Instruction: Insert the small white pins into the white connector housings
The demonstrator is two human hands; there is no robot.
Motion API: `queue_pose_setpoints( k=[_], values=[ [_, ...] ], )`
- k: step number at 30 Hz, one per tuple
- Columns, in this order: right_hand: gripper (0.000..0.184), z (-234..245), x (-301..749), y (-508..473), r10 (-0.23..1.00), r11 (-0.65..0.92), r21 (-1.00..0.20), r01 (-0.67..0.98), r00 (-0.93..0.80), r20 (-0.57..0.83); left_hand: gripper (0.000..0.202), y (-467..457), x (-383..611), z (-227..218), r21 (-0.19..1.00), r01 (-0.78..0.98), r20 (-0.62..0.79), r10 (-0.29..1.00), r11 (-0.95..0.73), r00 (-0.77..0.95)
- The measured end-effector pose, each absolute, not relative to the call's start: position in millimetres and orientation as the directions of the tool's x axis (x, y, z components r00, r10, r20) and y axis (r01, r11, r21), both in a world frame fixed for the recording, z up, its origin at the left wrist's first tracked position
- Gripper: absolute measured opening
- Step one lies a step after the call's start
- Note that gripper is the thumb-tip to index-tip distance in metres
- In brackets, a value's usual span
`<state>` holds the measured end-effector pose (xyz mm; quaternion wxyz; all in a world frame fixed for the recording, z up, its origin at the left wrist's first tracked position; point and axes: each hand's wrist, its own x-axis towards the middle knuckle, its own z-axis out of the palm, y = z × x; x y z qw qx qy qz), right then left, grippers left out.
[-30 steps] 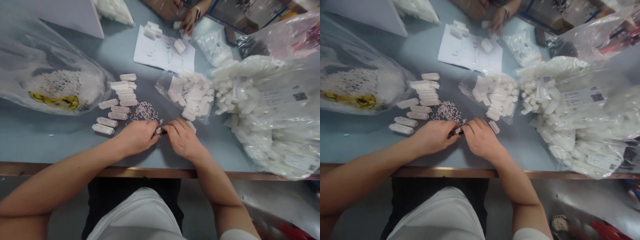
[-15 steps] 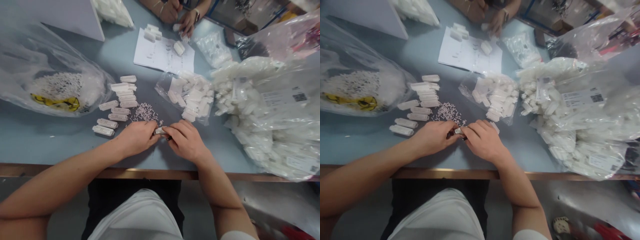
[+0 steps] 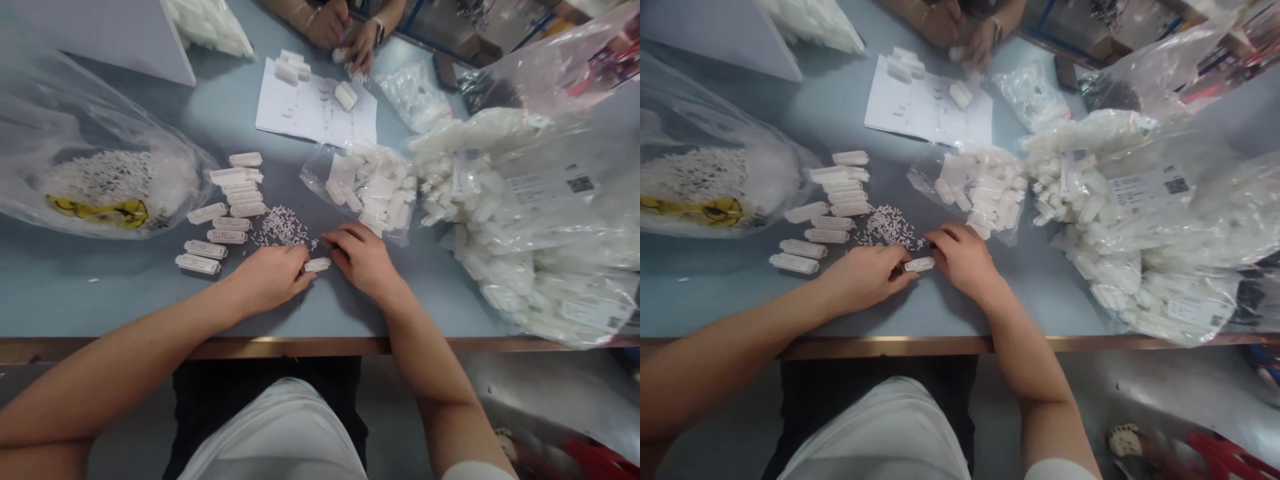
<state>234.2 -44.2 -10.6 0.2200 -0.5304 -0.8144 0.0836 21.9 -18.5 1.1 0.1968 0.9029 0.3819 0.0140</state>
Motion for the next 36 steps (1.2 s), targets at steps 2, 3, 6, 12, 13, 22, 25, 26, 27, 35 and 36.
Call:
queue_pose_setpoints(
  k=[2, 3, 6, 12, 13, 22, 25, 26, 27, 35, 36],
  values=[
    [0.032, -18, 233, -35, 0.897, 0.440, -0.382, 0.813, -0.379, 0.227, 0.026, -19, 24, 3, 0.357, 0.691, -0.138, 0.696, -0.628, 0.705],
    [0.032, -20, 232, -32, 0.896, 0.444, -0.383, 0.810, -0.392, 0.211, 0.026, -19, 24, 4, 0.356, 0.692, -0.141, 0.696, -0.628, 0.704],
    [0.030, -24, 227, -26, 0.896, 0.445, -0.347, 0.826, -0.408, 0.176, 0.026, -19, 25, 6, 0.348, 0.692, -0.150, 0.691, -0.632, 0.707],
    [0.025, -22, 224, -24, 0.904, 0.428, -0.235, 0.873, -0.408, 0.130, 0.027, -16, 21, 3, 0.341, 0.698, -0.147, 0.697, -0.630, 0.702],
    [0.025, -21, 225, -25, 0.910, 0.415, -0.245, 0.876, -0.395, 0.128, 0.027, -15, 21, 2, 0.347, 0.701, -0.142, 0.703, -0.624, 0.697],
    [0.023, 5, 224, -47, 0.961, 0.276, -0.545, 0.792, -0.246, 0.130, 0.025, -14, 17, 1, 0.417, 0.693, -0.072, 0.739, -0.588, 0.670],
    [0.025, 10, 218, -53, 0.953, 0.298, -0.568, 0.767, -0.271, 0.134, 0.022, -15, 17, 1, 0.428, 0.684, -0.047, 0.742, -0.590, 0.669],
    [0.025, 10, 217, -54, 0.949, 0.310, -0.573, 0.759, -0.281, 0.141, 0.022, -15, 17, 0, 0.429, 0.682, -0.038, 0.743, -0.592, 0.669],
    [0.026, 10, 215, -55, 0.944, 0.324, -0.574, 0.752, -0.292, 0.151, 0.022, -15, 17, 0, 0.429, 0.679, -0.030, 0.742, -0.595, 0.669],
    [0.022, 4, 212, -60, 0.864, 0.503, -0.422, 0.754, -0.447, 0.232, 0.019, -16, 17, -2, 0.428, 0.675, -0.015, 0.742, -0.601, 0.671],
    [0.022, 4, 212, -61, 0.857, 0.515, -0.396, 0.760, -0.456, 0.239, 0.019, -16, 17, -1, 0.426, 0.676, -0.013, 0.743, -0.601, 0.669]
  ],
)
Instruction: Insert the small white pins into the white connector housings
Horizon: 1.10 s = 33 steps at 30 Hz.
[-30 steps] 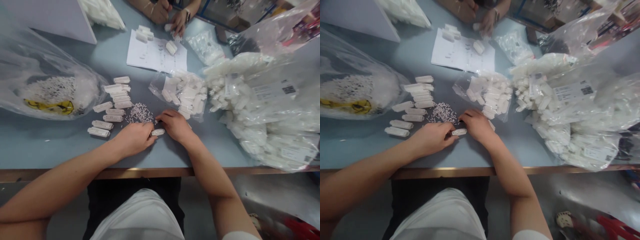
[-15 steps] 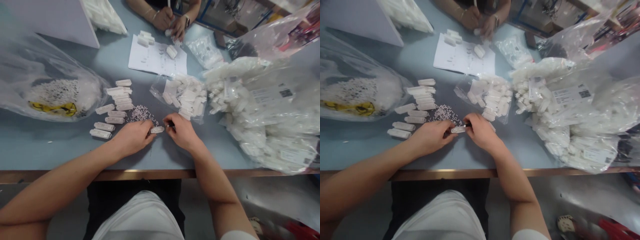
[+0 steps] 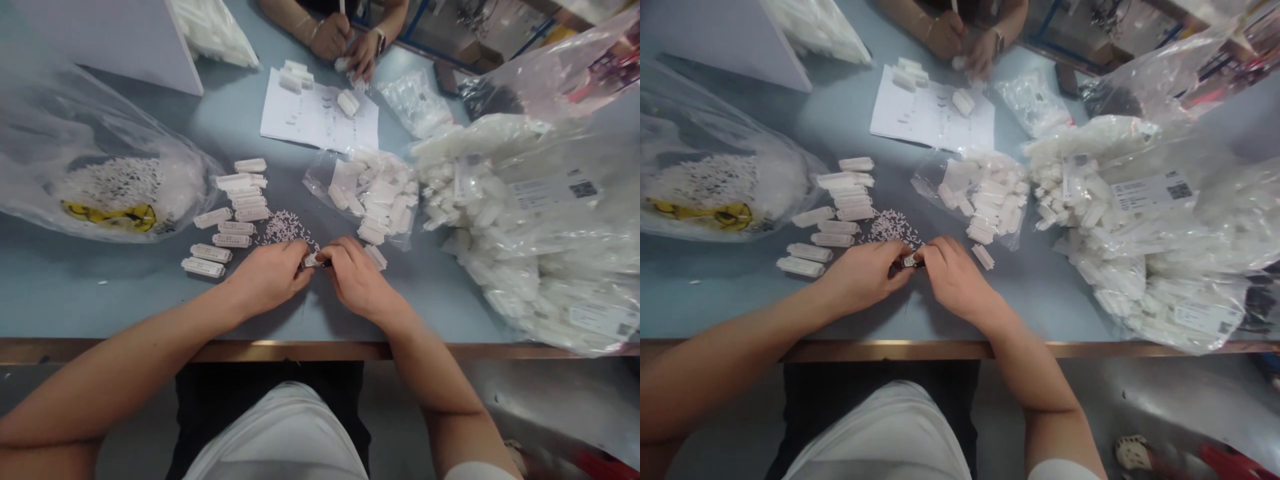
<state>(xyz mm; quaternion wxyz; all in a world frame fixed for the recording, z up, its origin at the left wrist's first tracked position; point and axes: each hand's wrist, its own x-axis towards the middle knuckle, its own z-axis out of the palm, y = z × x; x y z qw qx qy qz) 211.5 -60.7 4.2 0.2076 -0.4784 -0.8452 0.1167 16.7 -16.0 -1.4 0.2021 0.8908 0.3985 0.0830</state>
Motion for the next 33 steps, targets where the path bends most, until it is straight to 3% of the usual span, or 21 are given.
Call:
queue_pose_setpoints(
  k=[5, 21, 28, 33],
  values=[
    [0.023, 5, 210, -62, 0.821, 0.565, -0.277, 0.777, -0.497, 0.281, 0.017, -18, 17, 0, 0.420, 0.685, -0.019, 0.749, -0.595, 0.662],
    [0.019, 1, 212, -63, 0.768, 0.618, -0.162, 0.769, -0.548, 0.331, 0.017, -21, 16, -3, 0.425, 0.669, 0.013, 0.743, -0.610, 0.670],
    [0.029, 3, 219, -63, 0.755, 0.605, -0.113, 0.788, -0.523, 0.396, 0.023, -19, 16, -2, 0.413, 0.695, 0.001, 0.763, -0.589, 0.647],
    [0.027, 4, 222, -65, 0.730, 0.646, -0.106, 0.756, -0.572, 0.374, 0.021, -19, 16, 0, 0.434, 0.690, -0.011, 0.763, -0.579, 0.647]
  ],
)
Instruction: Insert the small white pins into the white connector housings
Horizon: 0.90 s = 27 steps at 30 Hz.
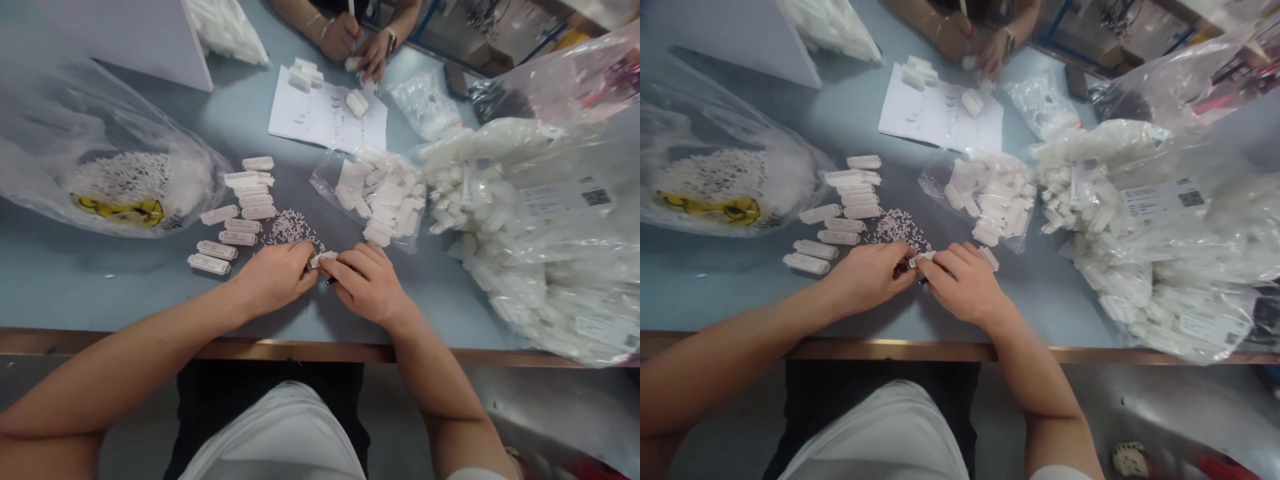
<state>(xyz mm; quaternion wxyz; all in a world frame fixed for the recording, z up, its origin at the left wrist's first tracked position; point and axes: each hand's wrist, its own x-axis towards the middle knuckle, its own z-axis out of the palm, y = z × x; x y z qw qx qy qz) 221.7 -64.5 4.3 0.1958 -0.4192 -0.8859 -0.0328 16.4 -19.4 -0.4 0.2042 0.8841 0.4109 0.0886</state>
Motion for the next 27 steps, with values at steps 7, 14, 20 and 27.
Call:
queue_pose_setpoints(
  k=[7, 14, 20, 27],
  values=[
    [0.028, 7, 220, -64, 0.708, 0.695, -0.164, 0.700, -0.628, 0.323, 0.018, -19, 18, -1, 0.435, 0.689, -0.042, 0.752, -0.579, 0.658],
    [0.031, 1, 233, -54, 0.830, 0.510, -0.371, 0.776, -0.331, 0.449, 0.024, -17, 17, 2, 0.439, 0.647, -0.055, 0.700, -0.623, 0.712],
    [0.016, -15, 232, -34, 0.910, 0.414, -0.484, 0.771, -0.338, 0.241, 0.022, -19, 19, 5, 0.349, 0.529, -0.140, 0.515, -0.774, 0.846],
    [0.017, -24, 222, -28, 0.907, 0.416, -0.423, 0.805, -0.399, 0.133, 0.026, -17, 17, 0, 0.367, 0.526, -0.127, 0.519, -0.767, 0.845]
  ],
)
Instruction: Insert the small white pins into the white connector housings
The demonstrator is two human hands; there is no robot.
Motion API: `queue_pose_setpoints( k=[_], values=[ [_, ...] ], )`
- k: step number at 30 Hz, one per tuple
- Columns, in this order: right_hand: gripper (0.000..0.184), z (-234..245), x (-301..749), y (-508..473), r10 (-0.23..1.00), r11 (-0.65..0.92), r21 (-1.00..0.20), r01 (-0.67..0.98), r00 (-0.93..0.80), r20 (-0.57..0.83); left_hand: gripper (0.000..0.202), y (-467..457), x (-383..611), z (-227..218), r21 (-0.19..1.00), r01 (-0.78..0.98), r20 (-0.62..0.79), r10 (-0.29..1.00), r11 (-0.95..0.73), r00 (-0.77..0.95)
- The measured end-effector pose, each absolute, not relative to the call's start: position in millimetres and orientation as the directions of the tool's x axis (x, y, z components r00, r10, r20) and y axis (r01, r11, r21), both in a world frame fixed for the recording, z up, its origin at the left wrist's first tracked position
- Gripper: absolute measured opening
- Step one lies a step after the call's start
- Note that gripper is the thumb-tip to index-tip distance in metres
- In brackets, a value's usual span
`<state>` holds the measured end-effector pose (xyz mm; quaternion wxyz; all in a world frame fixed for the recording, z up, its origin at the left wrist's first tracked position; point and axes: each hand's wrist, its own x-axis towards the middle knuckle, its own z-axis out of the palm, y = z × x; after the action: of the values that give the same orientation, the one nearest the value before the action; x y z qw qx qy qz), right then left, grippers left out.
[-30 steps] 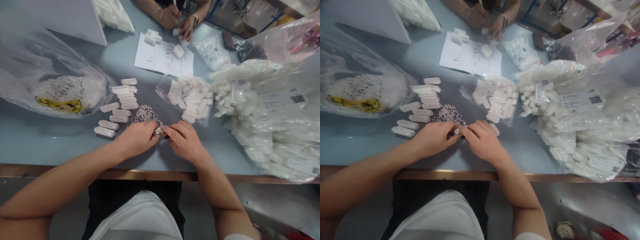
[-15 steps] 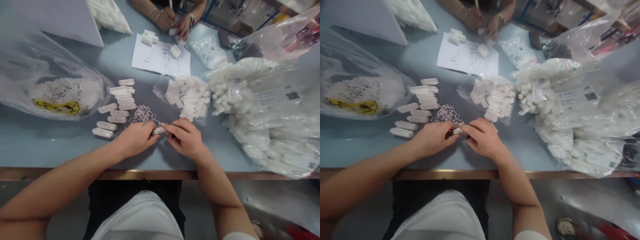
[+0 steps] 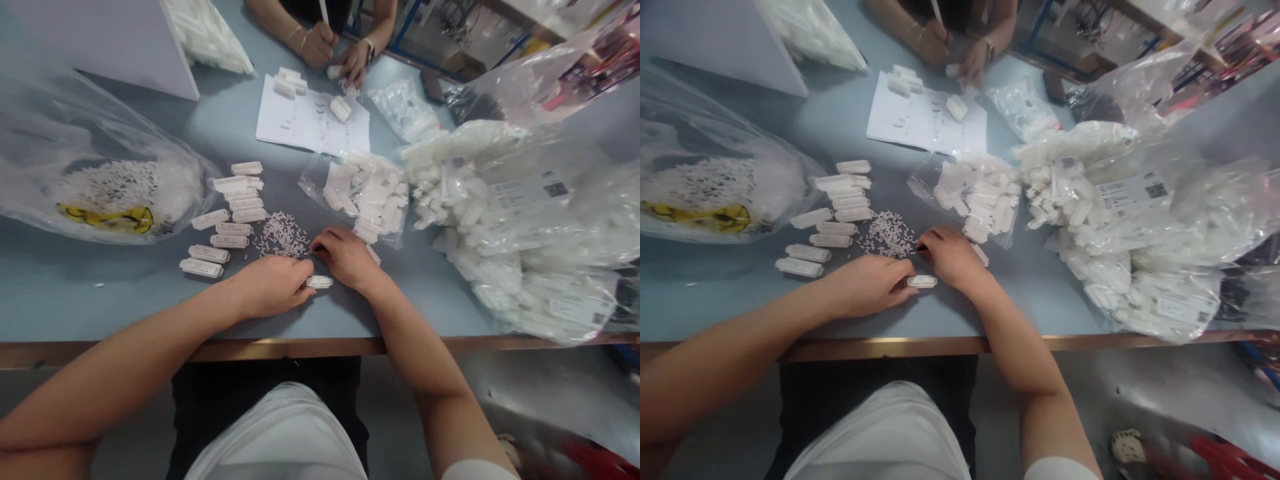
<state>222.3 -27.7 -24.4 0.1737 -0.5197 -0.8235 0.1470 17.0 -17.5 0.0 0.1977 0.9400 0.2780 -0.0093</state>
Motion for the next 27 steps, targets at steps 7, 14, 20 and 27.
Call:
queue_pose_setpoints(
  k=[7, 14, 20, 27],
  values=[
    [0.013, -22.2, 224.0, -28.4, 0.922, 0.386, -0.353, 0.852, -0.369, 0.117, 0.025, -14.0, 15.5, 4.6, 0.384, 0.555, -0.141, 0.548, -0.737, 0.825],
    [0.012, -25.3, 221.4, -27.5, 0.910, 0.412, -0.314, 0.855, -0.406, 0.089, 0.025, -14.0, 16.7, 6.1, 0.382, 0.565, -0.173, 0.544, -0.731, 0.821],
    [0.016, -21.3, 225.1, -30.9, 0.911, 0.411, -0.306, 0.858, -0.402, 0.097, 0.023, -12.2, 16.8, 5.1, 0.388, 0.559, -0.150, 0.548, -0.733, 0.823],
    [0.015, -17.1, 231.2, -30.4, 0.941, 0.324, -0.462, 0.825, -0.331, 0.070, 0.022, -10.8, 15.9, 5.4, 0.399, 0.573, -0.139, 0.571, -0.716, 0.809]
  ],
)
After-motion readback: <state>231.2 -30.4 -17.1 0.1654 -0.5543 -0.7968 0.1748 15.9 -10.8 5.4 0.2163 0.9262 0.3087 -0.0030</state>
